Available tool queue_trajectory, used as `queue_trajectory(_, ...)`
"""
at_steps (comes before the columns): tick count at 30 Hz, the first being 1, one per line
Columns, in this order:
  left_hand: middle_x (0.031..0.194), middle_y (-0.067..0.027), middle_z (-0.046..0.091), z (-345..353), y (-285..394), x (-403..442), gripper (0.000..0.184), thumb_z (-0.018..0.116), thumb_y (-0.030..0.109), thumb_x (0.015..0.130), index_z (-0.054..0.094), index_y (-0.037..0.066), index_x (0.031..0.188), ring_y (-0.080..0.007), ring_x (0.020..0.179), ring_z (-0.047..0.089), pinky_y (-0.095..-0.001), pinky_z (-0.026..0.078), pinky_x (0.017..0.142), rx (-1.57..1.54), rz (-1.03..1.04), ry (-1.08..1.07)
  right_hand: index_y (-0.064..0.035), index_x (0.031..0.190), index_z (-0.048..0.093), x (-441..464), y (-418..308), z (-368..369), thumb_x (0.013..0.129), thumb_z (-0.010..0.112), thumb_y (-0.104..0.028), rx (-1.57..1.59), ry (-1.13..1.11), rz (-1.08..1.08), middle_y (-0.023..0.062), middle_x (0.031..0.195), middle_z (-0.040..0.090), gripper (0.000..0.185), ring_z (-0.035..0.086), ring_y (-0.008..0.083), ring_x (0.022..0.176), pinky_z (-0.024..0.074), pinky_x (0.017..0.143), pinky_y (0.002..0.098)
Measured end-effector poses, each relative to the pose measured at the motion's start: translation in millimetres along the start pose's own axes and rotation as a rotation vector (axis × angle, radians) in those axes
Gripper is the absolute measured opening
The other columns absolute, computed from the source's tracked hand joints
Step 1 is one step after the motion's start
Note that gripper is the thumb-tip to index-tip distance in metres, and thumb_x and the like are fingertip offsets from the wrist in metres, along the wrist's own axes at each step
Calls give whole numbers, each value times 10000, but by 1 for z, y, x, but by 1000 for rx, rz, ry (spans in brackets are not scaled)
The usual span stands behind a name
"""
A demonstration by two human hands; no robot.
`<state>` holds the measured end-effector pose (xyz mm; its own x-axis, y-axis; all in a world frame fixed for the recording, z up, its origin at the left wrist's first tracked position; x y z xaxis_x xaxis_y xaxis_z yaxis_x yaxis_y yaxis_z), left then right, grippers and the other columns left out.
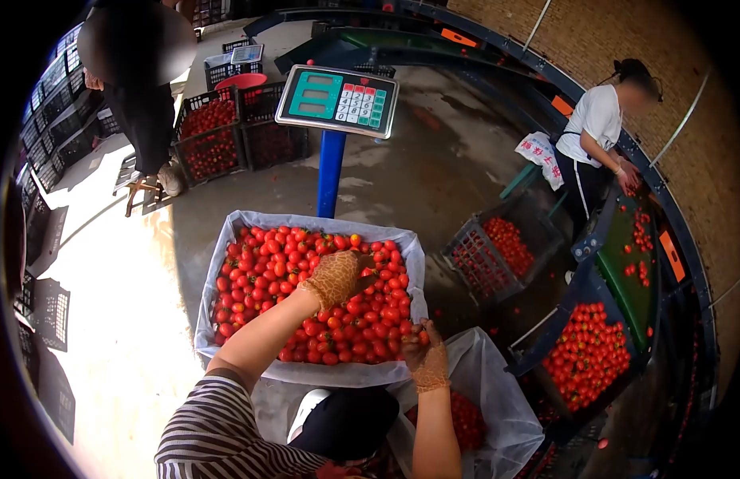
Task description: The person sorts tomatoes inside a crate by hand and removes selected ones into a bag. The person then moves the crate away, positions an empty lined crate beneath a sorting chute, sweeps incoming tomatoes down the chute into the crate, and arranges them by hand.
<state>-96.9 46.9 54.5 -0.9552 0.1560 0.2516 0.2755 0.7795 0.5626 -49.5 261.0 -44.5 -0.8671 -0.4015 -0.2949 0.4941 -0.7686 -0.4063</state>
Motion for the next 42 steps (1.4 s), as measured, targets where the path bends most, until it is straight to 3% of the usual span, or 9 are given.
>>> queue_trajectory(5, 943, -161, 642, 7, -8, 2, 270, 621, 296, 817, 643, 127, 1026, -348, 913, 608, -459, 484, 790, 99, -25, -146, -85, 1006, 565, 2, -10, 7, 895, 595, -153, -35, -19, 1, 65, 838, 605, 134, 599, 151, 704, 511, 588, 256)
queue_trajectory(10, 922, -178, 657, -53, -105, 3, 233, 584, 183, 837, 645, 106, 1049, -355, 882, 630, -444, 500, 790, 81, -323, 319, -99, 1054, 587, -32, -24, -4, 880, 603, -110, -283, 182, -158, 48, 896, 603, 175, 605, 156, 782, 527, 672, 294)
queue_trajectory(17, 1008, -200, 632, 38, -86, 61, 313, 583, 158, 813, 607, 89, 1117, -365, 977, 591, -438, 472, 840, 96, -49, -9, -110, 1050, 589, -13, -21, 17, 860, 627, -136, -582, 258, -192, 31, 901, 590, 195, 588, 145, 790, 522, 705, 309)
queue_trajectory(20, 1048, -182, 629, 125, -107, 90, 352, 636, 181, 778, 621, 44, 1102, -367, 1059, 557, -462, 420, 923, 589, 192, -83, -85, 1036, 590, -3, -18, 28, 863, 625, -148, -770, 273, -224, 33, 889, 592, 188, 582, 128, 780, 528, 663, 278)
queue_trajectory(24, 1042, -174, 642, 109, -73, 89, 350, 742, 93, 653, 679, 38, 993, -348, 1061, 569, -448, 431, 931, 699, -4, -450, -53, 1045, 605, -4, -34, 28, 875, 607, -133, -1069, 293, -211, 14, 850, 597, 188, 564, 80, 715, 519, 622, 226)
queue_trajectory(29, 962, -205, 659, 134, -133, 105, 286, 638, 52, 728, 665, 47, 1012, -356, 915, 639, -435, 509, 790, 320, -68, -349, -50, 992, 643, -2, -50, 30, 877, 605, -136, -1306, 337, -212, 13, 832, 601, 149, 550, 72, 694, 493, 612, 225)
queue_trajectory(32, 1018, -175, 636, 105, -102, 64, 276, 597, 59, 771, 647, 84, 1042, -361, 984, 605, -444, 497, 809, 284, -51, -321, -50, 913, 651, 2, -41, 35, 843, 621, -141, -1730, 211, -259, 37, 836, 625, 119, 588, 132, 695, 497, 645, 293)
queue_trajectory(35, 1020, -149, 567, 90, -92, 32, 250, 530, 161, 850, 598, 90, 1080, -322, 908, 580, -414, 505, 718, 692, 210, -23, -86, 798, 637, 9, 4, 50, 794, 577, -157, -2812, -200, -609, 75, 792, 647, 94, 641, 250, 753, 500, 667, 379)
queue_trajectory(42, 1074, -129, 545, 83, -83, -5, 274, 498, 173, 862, 574, 108, 1117, -283, 947, 561, -387, 501, 735, 925, 393, -208, -81, 858, 635, 26, 23, 32, 818, 538, -110, -2971, -134, -250, 110, 817, 641, 108, 651, 272, 792, 517, 678, 411)
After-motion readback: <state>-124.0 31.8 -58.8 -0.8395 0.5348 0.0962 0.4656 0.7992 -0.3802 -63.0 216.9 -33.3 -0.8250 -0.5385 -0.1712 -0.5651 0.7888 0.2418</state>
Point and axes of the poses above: each hand's wrist, its own x-axis towards the middle knuckle, its own z-axis out of the palm, y = z × x, the point moved 8 cm from there along x, towards the middle knuckle
